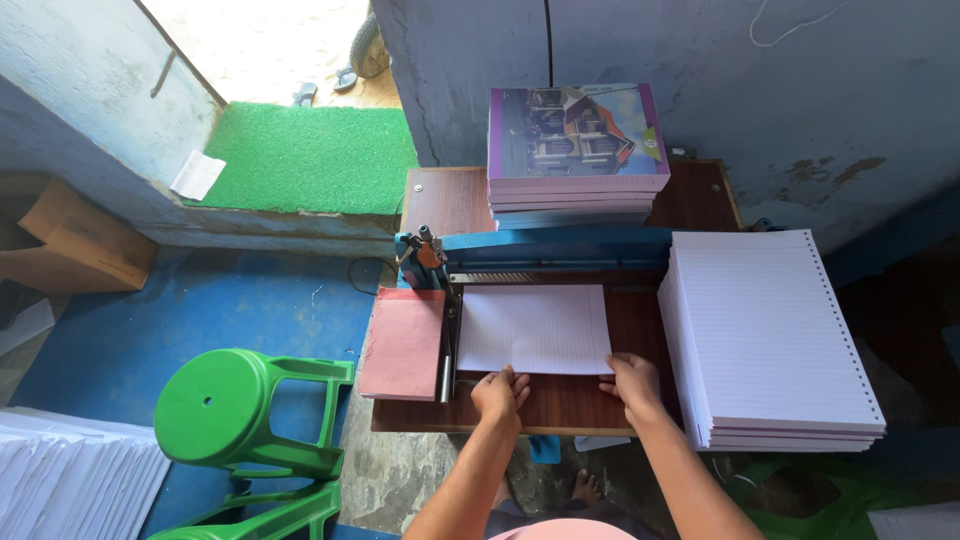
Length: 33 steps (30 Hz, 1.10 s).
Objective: The person inserts a stack of lined paper into a book cover and uses a binding machine to staple the spine. They repeat this process for multiple notebooks, stacking the finished items on the table.
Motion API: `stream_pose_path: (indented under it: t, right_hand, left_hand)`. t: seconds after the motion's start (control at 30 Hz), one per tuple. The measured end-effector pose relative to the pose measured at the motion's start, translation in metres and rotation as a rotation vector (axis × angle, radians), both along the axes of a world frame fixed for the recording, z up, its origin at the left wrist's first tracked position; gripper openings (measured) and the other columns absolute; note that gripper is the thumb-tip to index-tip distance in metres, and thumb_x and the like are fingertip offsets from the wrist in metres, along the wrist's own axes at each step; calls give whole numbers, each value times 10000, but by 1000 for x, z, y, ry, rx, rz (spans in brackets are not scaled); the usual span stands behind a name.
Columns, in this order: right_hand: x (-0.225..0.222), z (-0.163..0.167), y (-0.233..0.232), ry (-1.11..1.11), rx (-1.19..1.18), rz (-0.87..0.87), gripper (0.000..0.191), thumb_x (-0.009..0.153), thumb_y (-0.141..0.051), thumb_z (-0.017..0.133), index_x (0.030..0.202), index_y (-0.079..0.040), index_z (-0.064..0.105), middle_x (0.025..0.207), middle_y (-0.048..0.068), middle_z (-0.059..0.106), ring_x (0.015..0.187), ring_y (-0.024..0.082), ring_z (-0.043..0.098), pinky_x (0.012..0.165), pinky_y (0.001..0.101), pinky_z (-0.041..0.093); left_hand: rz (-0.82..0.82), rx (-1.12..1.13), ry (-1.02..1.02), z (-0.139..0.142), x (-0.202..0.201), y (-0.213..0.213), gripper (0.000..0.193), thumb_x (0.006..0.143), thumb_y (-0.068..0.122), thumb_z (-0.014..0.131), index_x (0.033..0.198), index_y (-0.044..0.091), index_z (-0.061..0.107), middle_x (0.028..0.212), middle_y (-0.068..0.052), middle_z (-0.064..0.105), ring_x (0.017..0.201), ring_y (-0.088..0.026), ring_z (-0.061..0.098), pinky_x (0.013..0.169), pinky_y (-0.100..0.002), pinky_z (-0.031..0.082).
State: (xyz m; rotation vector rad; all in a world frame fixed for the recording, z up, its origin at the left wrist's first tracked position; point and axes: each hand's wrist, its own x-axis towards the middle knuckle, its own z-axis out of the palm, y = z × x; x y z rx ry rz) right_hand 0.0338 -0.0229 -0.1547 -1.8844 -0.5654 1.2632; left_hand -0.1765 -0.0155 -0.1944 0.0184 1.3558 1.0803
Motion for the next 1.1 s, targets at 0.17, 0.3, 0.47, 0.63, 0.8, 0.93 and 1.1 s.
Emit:
stream_pose_path:
  t: [0.17, 0.3, 0.47, 0.63, 0.8, 0.93, 1.1]
  right_hand:
    - [1, -8, -20, 355, 46, -131, 293, 988, -153, 601, 1185, 65, 598, 1119, 171, 627, 935, 240, 684, 782, 371, 652]
    - [5, -12, -37, 527, 3, -101, 300, 972, -149, 626, 1186, 60, 595, 1106, 178, 641, 933, 247, 688, 807, 369, 651]
    - [3, -23, -42, 489, 19, -69, 257, 957, -102, 643, 1166, 45, 618, 1064, 152, 674, 909, 226, 702, 814, 357, 651]
    - [2, -26, -42, 460, 37, -61, 223, 952, -92, 633, 1132, 38, 656, 1034, 150, 697, 875, 230, 716, 802, 355, 652]
    - [5, -21, -39, 471, 78, -74, 234, 949, -84, 627, 1127, 66, 646, 1047, 152, 682, 894, 225, 704, 786, 349, 652]
    - [9, -7, -38, 445, 88, -89, 253, 949, -76, 634, 1139, 90, 631, 1056, 166, 666, 907, 229, 698, 783, 337, 653]
    - [5, 29, -35, 500, 177, -62, 315, 952, -121, 637, 1175, 99, 614, 1058, 170, 667, 917, 221, 696, 774, 328, 649]
  left_hand:
    - [-14, -13, -12, -9, -6, -23, 201, 996, 152, 622, 1020, -44, 659, 997, -131, 727, 933, -264, 762, 775, -356, 631]
    - [-59, 7, -57, -20, -15, -46, 215, 994, 175, 618, 999, -39, 641, 989, -129, 723, 962, -262, 763, 795, -358, 640]
    - [-163, 28, -80, -18, -31, -54, 208, 985, 183, 658, 985, -24, 645, 959, -143, 693, 851, -232, 694, 698, -341, 580]
    - [-951, 291, 1182, 24, -32, -79, 321, 995, 396, 677, 1021, 78, 711, 988, -74, 757, 896, -230, 712, 848, -392, 557]
    - [-983, 1168, 1671, 46, -21, -63, 507, 860, 177, 692, 1333, 15, 606, 1301, -208, 611, 1264, -374, 518, 1025, -544, 389]
    - [-1120, 1185, 1787, 33, -10, -40, 561, 825, 72, 674, 1375, 22, 579, 1402, -192, 589, 1368, -362, 480, 1090, -531, 378]
    - [-898, 1293, 1749, 25, -6, -16, 432, 875, 20, 674, 1302, 72, 628, 1302, -124, 689, 1220, -296, 646, 1028, -479, 493]
